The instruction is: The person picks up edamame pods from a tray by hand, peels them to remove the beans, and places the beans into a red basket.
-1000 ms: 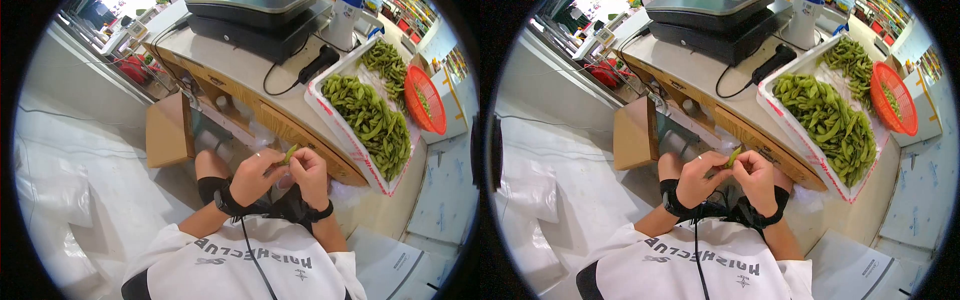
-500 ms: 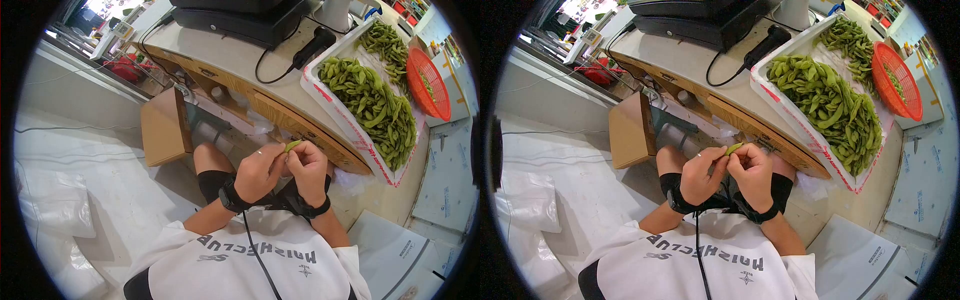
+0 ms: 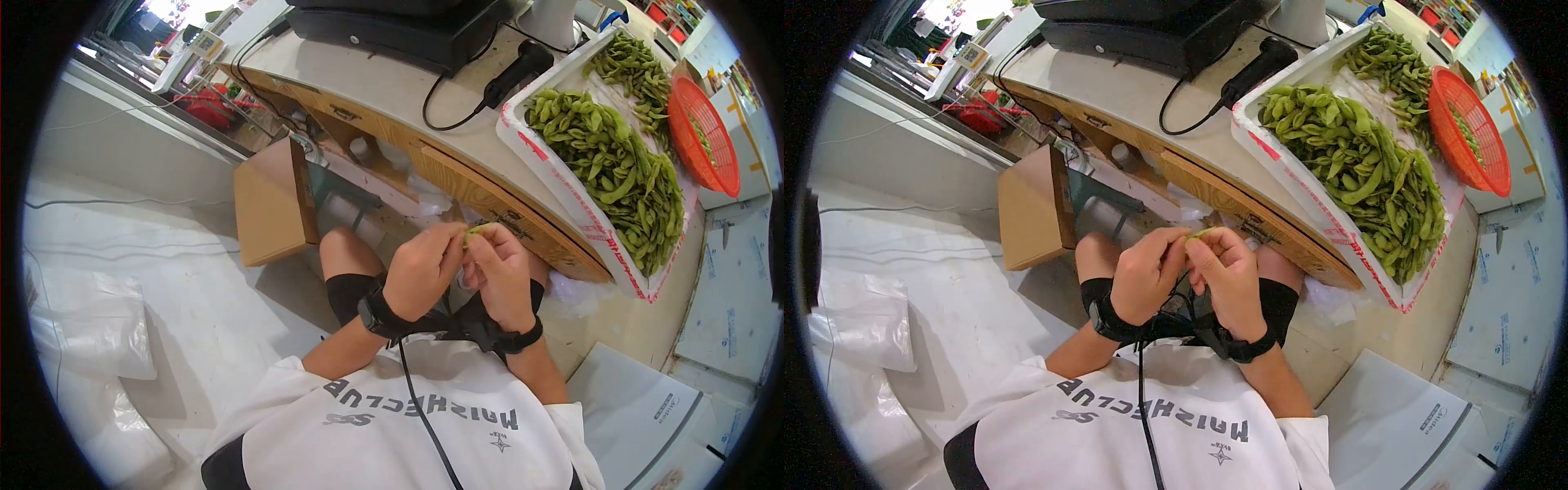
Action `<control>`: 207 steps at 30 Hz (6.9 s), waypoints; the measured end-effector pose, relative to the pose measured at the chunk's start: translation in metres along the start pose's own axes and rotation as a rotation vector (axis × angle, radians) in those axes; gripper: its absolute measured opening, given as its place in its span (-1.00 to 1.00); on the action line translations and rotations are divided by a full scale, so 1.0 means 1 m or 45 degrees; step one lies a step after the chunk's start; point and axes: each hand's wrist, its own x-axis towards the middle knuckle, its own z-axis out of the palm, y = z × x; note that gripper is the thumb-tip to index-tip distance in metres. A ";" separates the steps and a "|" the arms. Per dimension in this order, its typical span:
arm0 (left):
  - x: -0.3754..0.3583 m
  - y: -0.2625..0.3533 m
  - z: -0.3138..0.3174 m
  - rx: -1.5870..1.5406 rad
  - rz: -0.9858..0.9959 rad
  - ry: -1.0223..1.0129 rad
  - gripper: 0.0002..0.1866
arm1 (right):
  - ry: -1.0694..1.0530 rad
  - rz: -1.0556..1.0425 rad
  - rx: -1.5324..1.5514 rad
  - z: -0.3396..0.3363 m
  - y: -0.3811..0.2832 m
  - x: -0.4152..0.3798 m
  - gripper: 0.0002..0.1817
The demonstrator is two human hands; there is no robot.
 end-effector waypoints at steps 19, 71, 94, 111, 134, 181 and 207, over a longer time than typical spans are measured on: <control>0.059 0.070 0.022 0.211 0.455 -0.326 -0.75 | 0.056 -0.115 -0.125 -0.042 -0.079 -0.025 -0.80; 0.018 0.046 -0.021 -0.451 -0.328 -0.370 -0.83 | 0.802 -0.072 -3.403 -0.143 -0.328 0.259 -0.41; 0.010 0.015 -0.017 -0.441 -0.240 -0.239 -0.84 | 1.062 0.110 -3.140 -0.170 -0.316 0.271 -0.44; 0.011 0.011 -0.027 -0.433 -0.250 -0.175 -0.84 | 0.973 -0.089 -2.939 -0.170 -0.319 0.269 -0.61; 0.004 0.008 -0.037 -0.415 -0.334 -0.208 -0.84 | 0.816 -0.615 -1.907 -0.168 -0.387 0.257 -0.71; -0.007 0.017 -0.031 -0.476 -0.305 -0.307 -0.85 | 0.496 -0.875 -0.682 -0.177 -0.404 0.204 -0.63; 0.064 0.080 0.083 -2.378 -0.703 -0.711 -0.51 | 0.158 -0.286 -0.282 -0.018 -0.208 -0.038 -0.59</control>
